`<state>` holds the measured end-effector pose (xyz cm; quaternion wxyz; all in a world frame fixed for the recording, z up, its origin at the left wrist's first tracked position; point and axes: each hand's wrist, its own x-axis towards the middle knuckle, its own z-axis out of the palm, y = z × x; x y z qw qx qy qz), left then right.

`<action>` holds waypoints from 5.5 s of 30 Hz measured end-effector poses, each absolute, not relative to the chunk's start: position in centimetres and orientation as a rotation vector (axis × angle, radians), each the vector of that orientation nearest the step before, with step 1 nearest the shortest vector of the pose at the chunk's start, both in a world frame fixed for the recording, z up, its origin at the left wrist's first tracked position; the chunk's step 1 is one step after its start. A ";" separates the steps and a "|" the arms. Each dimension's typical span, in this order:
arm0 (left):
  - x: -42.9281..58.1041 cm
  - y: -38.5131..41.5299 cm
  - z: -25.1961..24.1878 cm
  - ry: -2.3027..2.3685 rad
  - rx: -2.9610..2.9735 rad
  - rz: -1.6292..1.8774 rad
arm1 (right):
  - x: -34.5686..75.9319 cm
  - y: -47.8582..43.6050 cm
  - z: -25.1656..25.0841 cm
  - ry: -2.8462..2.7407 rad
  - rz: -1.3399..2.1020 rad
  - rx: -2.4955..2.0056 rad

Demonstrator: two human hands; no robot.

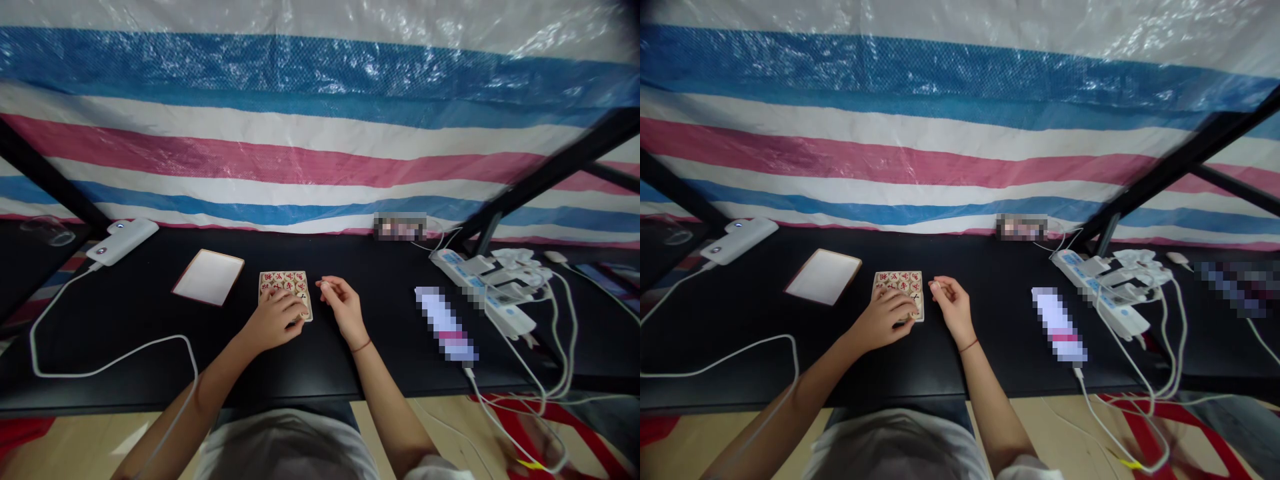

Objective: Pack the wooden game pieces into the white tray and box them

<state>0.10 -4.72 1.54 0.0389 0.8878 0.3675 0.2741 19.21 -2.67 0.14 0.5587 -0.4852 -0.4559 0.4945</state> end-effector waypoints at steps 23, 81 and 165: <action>-0.4 -4.4 0.9 1.088 2.765 0.829 | 19.1 -2.8 0.2 -1.089 1.182 -1.142; -3.8 -6.8 -0.9 1.404 2.750 0.617 | 18.9 -5.6 -0.8 -1.887 0.710 -1.034; -5.0 1.6 1.4 2.155 1.888 0.316 | 14.7 3.0 -0.3 -2.121 0.380 -1.690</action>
